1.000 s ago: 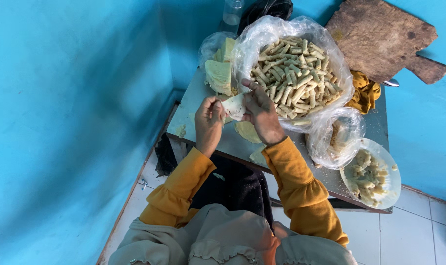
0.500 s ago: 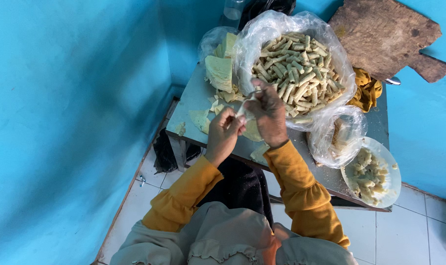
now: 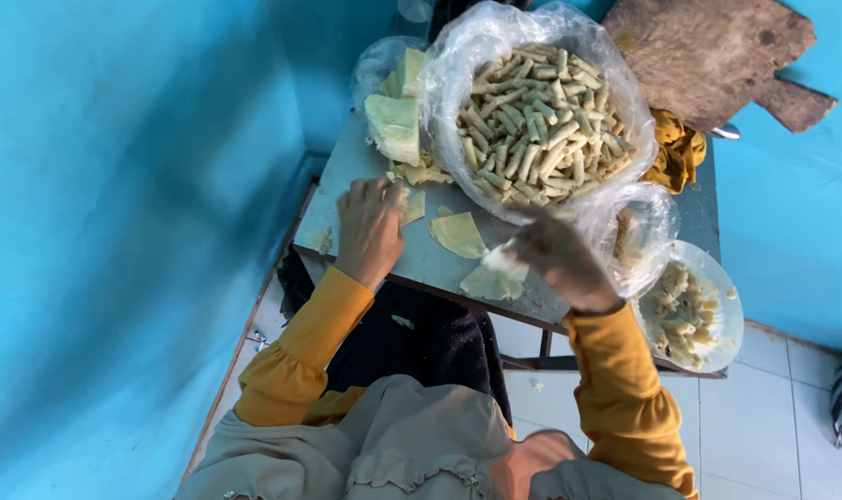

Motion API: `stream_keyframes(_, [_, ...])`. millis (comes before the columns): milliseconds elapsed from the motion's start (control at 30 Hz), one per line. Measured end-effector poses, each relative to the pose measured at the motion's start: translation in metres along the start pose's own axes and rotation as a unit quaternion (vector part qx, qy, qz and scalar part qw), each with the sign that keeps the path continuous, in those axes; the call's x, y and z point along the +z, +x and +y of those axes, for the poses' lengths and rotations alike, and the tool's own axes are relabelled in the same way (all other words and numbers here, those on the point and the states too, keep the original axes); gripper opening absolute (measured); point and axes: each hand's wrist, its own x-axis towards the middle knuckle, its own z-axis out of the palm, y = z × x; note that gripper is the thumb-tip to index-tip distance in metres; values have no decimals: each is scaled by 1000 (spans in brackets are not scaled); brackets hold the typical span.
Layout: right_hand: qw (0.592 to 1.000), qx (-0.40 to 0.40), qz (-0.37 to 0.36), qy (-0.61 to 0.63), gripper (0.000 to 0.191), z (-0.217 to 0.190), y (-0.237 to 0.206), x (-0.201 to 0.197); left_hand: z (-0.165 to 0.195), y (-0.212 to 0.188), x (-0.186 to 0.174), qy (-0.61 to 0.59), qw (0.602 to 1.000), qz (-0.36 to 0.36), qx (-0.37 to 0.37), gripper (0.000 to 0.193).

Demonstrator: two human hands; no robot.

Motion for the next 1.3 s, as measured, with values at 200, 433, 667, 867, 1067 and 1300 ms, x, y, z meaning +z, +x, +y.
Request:
stream_keyframes(200, [989,-39,6,-143,74,22,-17,31,0,-5,-3,110,993,37,37,32])
stream_keyframes(433, [988,-61,28,-140,82,30,-16,38,0,-2,-3,55,991,93,82,13])
stream_keyframes(667, [974,-71,76,-203,90,41,-23,41,48,-41,-2,-150,946,-52,284,19])
stream_keyframes(867, [945,11,226,235,40,21,-52,11,35,-39,2,-209,909,-90,349,20])
stream_keyframes(1067, [872,-82,303,-374,27,4,-74,-75,31,-43,3,-241,914,-92,314,20])
stream_keyframes(1300, [879,-80,234,-408,20,40,-37,-100,30,-42,6,-233,912,-92,326,19])
